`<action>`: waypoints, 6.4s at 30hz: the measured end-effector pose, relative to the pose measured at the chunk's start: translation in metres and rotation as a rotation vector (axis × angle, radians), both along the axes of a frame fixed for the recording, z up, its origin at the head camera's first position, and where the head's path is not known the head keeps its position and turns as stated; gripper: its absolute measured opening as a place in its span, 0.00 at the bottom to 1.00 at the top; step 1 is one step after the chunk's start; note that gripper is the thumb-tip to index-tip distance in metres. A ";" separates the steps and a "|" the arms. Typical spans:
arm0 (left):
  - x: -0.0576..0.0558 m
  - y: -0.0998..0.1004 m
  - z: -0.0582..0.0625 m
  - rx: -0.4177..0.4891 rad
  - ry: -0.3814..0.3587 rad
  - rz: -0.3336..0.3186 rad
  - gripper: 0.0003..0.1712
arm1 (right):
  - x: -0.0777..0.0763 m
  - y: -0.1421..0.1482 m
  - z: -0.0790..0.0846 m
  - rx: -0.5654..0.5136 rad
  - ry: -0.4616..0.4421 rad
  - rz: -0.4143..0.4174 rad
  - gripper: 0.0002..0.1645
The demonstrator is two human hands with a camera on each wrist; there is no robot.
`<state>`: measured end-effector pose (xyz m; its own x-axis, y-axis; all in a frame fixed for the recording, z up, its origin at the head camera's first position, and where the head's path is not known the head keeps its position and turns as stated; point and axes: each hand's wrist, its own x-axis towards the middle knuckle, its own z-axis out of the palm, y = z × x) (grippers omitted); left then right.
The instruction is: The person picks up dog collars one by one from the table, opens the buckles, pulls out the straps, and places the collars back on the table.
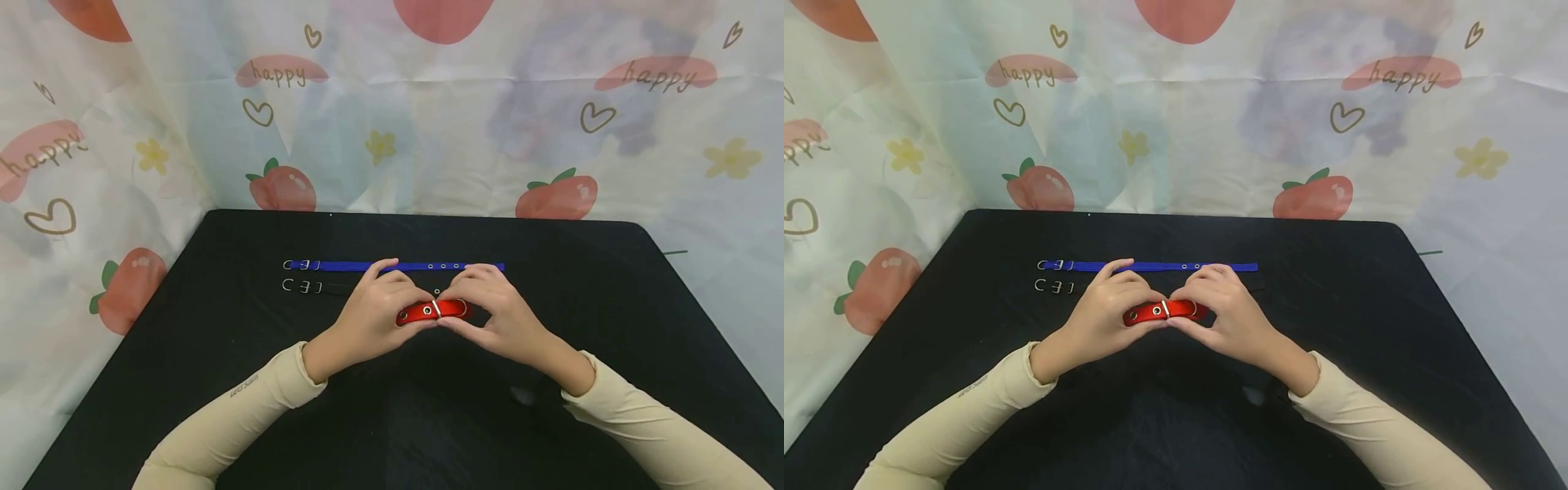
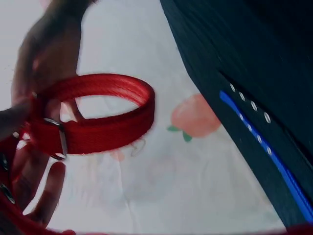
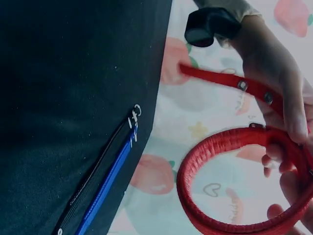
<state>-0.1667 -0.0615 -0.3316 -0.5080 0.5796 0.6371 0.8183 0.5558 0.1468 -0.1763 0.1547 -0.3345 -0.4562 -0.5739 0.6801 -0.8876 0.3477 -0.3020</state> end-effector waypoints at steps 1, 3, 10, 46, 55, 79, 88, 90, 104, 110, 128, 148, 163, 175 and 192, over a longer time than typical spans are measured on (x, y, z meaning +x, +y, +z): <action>0.000 0.000 0.000 -0.008 0.013 0.007 0.15 | 0.001 -0.001 0.000 0.012 0.015 -0.007 0.25; 0.001 0.000 0.000 -0.014 0.035 0.021 0.17 | 0.002 -0.003 0.001 0.024 0.045 -0.021 0.26; 0.002 0.002 -0.001 -0.093 0.198 0.072 0.15 | 0.003 -0.003 0.002 0.096 0.133 -0.041 0.25; -0.001 0.005 0.002 0.025 0.081 0.027 0.12 | -0.002 -0.003 0.009 -0.099 0.027 0.012 0.25; -0.005 0.002 0.007 -0.001 0.116 0.076 0.12 | -0.005 -0.003 0.010 -0.060 0.070 -0.040 0.26; 0.000 0.001 0.007 0.083 -0.018 0.027 0.12 | -0.012 -0.006 0.003 -0.042 -0.170 0.044 0.15; 0.003 0.002 0.006 0.117 -0.118 0.002 0.12 | -0.007 -0.011 0.000 0.004 -0.039 -0.077 0.15; 0.003 0.001 0.007 0.122 -0.153 -0.006 0.11 | -0.008 -0.011 0.001 0.038 0.044 -0.108 0.14; 0.002 0.003 0.009 0.057 -0.243 0.022 0.10 | -0.007 -0.009 0.002 0.147 0.121 -0.226 0.13; -0.002 0.001 0.010 -0.016 -0.252 -0.001 0.15 | -0.006 -0.009 0.004 0.194 0.021 -0.212 0.15; -0.012 -0.003 0.007 -0.133 -0.258 0.000 0.12 | -0.010 -0.008 0.004 0.148 -0.059 -0.108 0.17; -0.008 0.005 0.000 -0.016 -0.176 0.061 0.17 | -0.003 -0.002 0.010 0.162 -0.386 0.026 0.16; -0.010 0.005 -0.003 -0.004 0.061 0.094 0.15 | -0.005 -0.003 0.012 0.236 -0.046 -0.115 0.14; -0.008 0.007 -0.007 0.024 0.004 0.109 0.14 | -0.007 -0.007 0.002 0.202 0.207 -0.105 0.25; -0.012 0.005 -0.009 0.018 0.071 0.037 0.10 | -0.018 -0.006 0.000 0.158 0.454 -0.098 0.22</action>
<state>-0.1785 -0.0566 -0.3410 -0.4817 0.5495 0.6827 0.8061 0.5833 0.0993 -0.1947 0.1483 -0.3348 -0.1909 -0.6552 0.7309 -0.8781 0.4468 0.1712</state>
